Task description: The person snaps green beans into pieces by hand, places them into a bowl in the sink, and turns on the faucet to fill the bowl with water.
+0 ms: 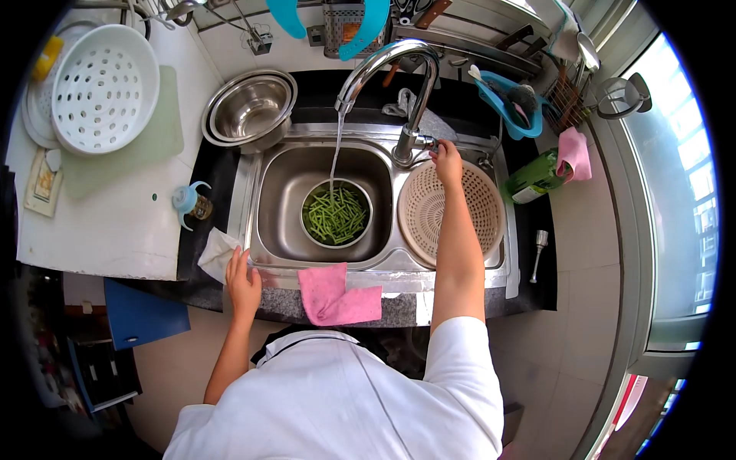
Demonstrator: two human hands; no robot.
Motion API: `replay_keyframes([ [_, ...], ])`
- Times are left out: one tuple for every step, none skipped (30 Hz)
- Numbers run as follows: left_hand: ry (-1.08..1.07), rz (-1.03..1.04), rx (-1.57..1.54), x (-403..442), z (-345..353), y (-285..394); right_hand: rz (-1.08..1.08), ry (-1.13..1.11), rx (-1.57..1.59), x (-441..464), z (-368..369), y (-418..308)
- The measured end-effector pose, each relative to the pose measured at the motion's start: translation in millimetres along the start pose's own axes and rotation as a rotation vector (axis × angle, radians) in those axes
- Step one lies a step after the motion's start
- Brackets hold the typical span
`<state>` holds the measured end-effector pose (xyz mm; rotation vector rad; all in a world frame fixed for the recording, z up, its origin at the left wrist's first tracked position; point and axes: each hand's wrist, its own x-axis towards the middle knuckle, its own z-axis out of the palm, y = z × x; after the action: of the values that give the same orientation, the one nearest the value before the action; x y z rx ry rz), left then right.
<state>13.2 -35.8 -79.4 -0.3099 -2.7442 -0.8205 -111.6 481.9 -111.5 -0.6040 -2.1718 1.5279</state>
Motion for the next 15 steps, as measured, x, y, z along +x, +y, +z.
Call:
replay_keyframes([
  [0.000, 0.003, 0.001, 0, 0, 1, -0.009, 0.001, -0.023, 0, 0, -1],
  [-0.002, 0.006, -0.019, 0, 0, 2, -0.008, 0.003, -0.021, -1, 0, -2],
  [-0.003, 0.008, -0.040, 0, 0, 2, 0.001, 0.002, -0.040, -1, 0, -2],
  [-0.002, 0.010, -0.039, 0, -1, 2, 0.009, -0.001, -0.059, 0, 0, -3],
  [-0.012, 0.005, -0.040, -1, -1, 2, 0.007, 0.001, -0.057, 0, 0, -4],
  [-0.022, 0.001, -0.041, -2, -1, 2, 0.018, -0.006, -0.056, 0, -1, -5],
  [-0.021, 0.005, -0.041, -3, -1, 2, 0.029, -0.011, -0.054, -1, -1, -5],
  [-0.031, 0.003, -0.039, -5, -2, 2, 0.028, -0.005, -0.051, -3, 0, -5],
  [-0.043, 0.005, -0.039, -6, -2, 2, 0.011, 0.031, -0.118, -10, 2, -10],
  [-0.046, 0.020, -0.042, -8, -1, 2, -0.004, 0.072, -0.187, -13, 0, -10],
  [-0.066, 0.009, -0.062, -9, -1, 2, -0.108, 0.190, -0.373, -10, 1, 10],
  [-0.091, 0.006, -0.085, -11, 1, 3, -0.084, 0.231, -0.328, -24, -2, 0],
  [-0.106, 0.042, -0.100, -12, 4, 4, -0.058, 0.283, -0.286, -46, 1, -17],
  [-0.159, 0.020, -0.093, -13, 8, 5, -0.060, 0.299, -0.233, -59, 3, -15],
  [-0.224, 0.016, -0.086, -13, 12, 5, -0.057, 0.335, -0.184, -72, 2, -1],
])
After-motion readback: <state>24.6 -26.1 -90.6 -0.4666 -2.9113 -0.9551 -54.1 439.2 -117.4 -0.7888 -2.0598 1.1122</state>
